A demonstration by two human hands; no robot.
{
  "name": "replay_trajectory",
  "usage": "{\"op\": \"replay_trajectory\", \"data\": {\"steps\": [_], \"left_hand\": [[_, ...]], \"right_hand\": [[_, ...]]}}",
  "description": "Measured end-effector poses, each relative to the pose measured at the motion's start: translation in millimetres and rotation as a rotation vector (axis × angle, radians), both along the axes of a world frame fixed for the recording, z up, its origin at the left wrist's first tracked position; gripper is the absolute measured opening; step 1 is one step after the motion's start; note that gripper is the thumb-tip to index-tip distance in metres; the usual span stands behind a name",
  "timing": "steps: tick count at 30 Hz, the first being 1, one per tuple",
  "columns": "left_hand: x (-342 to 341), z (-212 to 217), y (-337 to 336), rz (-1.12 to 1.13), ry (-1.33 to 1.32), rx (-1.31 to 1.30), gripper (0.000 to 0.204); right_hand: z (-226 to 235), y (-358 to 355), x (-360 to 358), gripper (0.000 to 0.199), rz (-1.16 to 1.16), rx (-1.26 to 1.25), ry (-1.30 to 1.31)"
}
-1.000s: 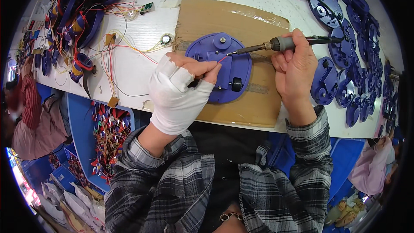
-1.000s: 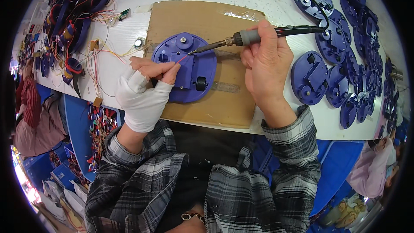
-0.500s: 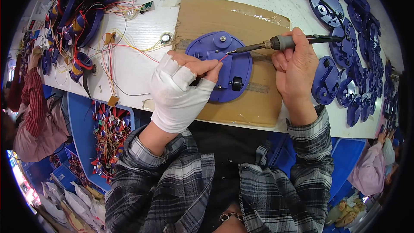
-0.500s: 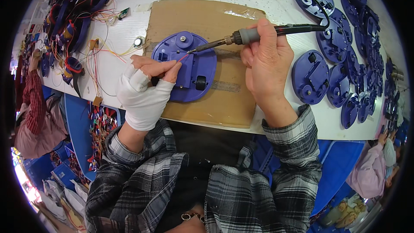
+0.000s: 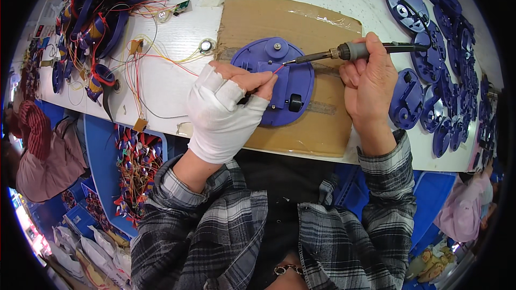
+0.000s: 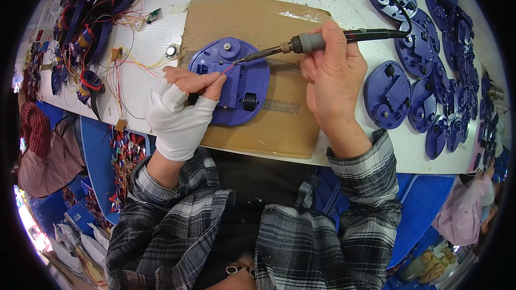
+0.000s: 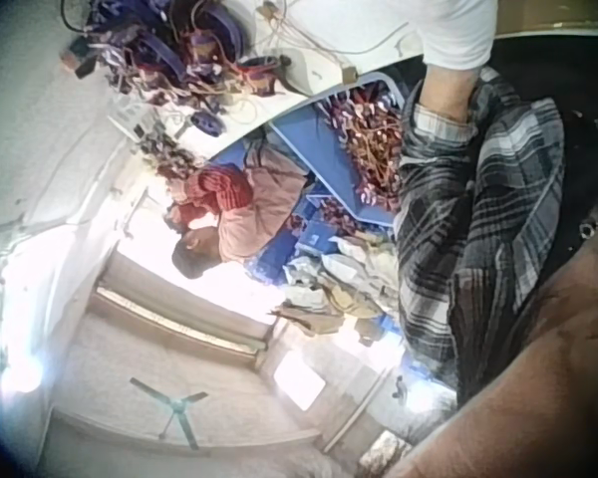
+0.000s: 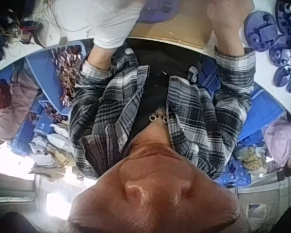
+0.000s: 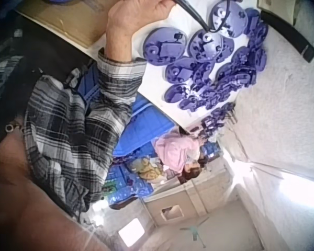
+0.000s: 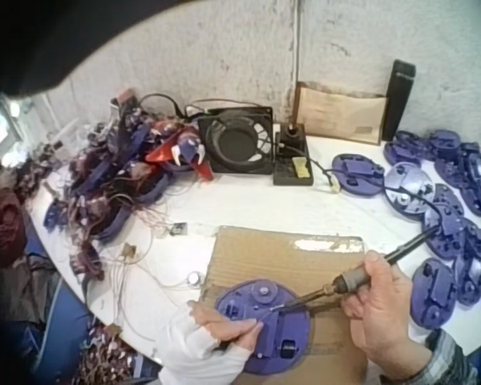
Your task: Soldering wires onto electronic components on a blue plastic toy base.
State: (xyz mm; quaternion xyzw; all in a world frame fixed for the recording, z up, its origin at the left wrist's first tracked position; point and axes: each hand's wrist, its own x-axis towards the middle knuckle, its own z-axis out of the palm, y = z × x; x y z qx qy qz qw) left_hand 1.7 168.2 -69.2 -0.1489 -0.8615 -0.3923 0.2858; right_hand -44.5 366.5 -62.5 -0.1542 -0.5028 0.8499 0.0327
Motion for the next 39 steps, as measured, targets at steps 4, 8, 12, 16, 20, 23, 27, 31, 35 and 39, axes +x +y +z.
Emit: {"op": "replay_trajectory", "data": {"steps": [4, 8, 12, 16, 20, 23, 27, 31, 35, 39], "left_hand": [[1, 0, 0, 0.009, -0.012, -0.009, 0.021], [1, 1, 1, 0.01, -0.024, -0.002, 0.02], [1, 2, 2, 0.013, -0.033, -0.005, 0.02], [1, 2, 0, 0.013, -0.038, -0.006, 0.019], [1, 2, 1, 0.014, -0.04, -0.007, 0.018], [1, 2, 1, 0.015, -0.04, -0.008, 0.018], [2, 2, 2, 0.021, -0.043, -0.006, 0.018], [1, 6, 1, 0.001, -0.08, -0.043, 0.019], [-2, 5, -4, -0.015, -0.058, -0.153, 0.03], [2, 28, 1, 0.002, -0.126, -0.176, 0.051]], "right_hand": [[0, 1, 0, 0.022, 0.003, -0.006, 0.0], [0, 1, 0, 0.023, -0.001, -0.011, -0.004], [0, 2, 1, 0.023, -0.003, -0.003, -0.003], [0, 2, 0, 0.023, 0.005, -0.026, -0.005], [1, 1, 0, 0.022, 0.008, -0.015, -0.002], [1, 0, 1, 0.022, -0.01, 0.009, -0.011], [2, 0, 1, 0.022, -0.026, 0.006, -0.023], [2, 4, 0, 0.023, -0.012, -0.045, -0.018], [2, 9, -2, 0.023, 0.016, -0.077, -0.006], [3, 16, -7, 0.023, 0.016, -0.116, -0.046]]}}
